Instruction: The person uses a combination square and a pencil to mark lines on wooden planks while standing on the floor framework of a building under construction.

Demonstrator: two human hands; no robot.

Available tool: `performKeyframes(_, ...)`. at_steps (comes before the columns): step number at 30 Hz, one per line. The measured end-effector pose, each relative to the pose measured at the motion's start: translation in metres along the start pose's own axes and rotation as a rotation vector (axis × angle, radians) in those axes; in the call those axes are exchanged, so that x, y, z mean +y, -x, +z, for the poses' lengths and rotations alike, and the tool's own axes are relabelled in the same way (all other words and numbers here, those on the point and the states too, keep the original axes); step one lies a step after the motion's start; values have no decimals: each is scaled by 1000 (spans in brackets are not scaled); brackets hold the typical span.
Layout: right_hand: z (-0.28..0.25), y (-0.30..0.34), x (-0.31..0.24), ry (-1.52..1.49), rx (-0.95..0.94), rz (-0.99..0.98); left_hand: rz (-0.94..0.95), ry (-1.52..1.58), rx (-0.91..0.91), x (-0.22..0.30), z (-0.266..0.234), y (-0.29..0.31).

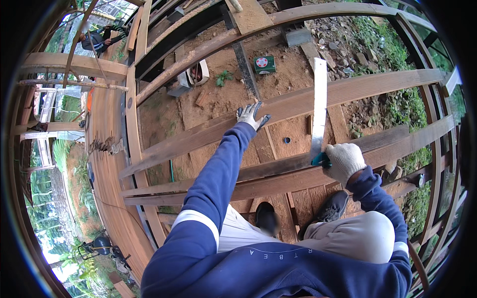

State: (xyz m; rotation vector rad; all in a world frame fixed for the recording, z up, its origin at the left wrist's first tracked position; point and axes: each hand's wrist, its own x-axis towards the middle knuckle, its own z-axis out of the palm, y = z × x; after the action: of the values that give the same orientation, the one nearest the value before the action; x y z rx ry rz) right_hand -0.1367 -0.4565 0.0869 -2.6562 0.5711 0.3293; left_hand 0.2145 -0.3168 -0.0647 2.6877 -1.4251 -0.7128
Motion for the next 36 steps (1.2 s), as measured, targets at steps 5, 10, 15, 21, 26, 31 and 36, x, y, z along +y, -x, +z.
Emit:
performKeyframes(5,12,-58,-8,124,-14,-137,18,181,4,6,-11,6)
performKeyframes(10,31,-99,-23,156,-29,-163,-25,167,-113,6,-19,9)
performKeyframes(15,51,-122,-21,160,44,-161,-6,91,-172,38,-35,18)
performKeyframes(21,60,-144,-19,153,67,-146,41,-287,-289,75,-38,41)
performKeyframes(26,61,-151,-13,133,175,-214,22,-272,-160,67,-14,36)
performKeyframes(31,50,-140,2,64,186,-183,21,-252,-89,62,-5,33)
performKeyframes(36,59,-139,28,-1,212,-190,-15,-241,-82,65,-4,32)
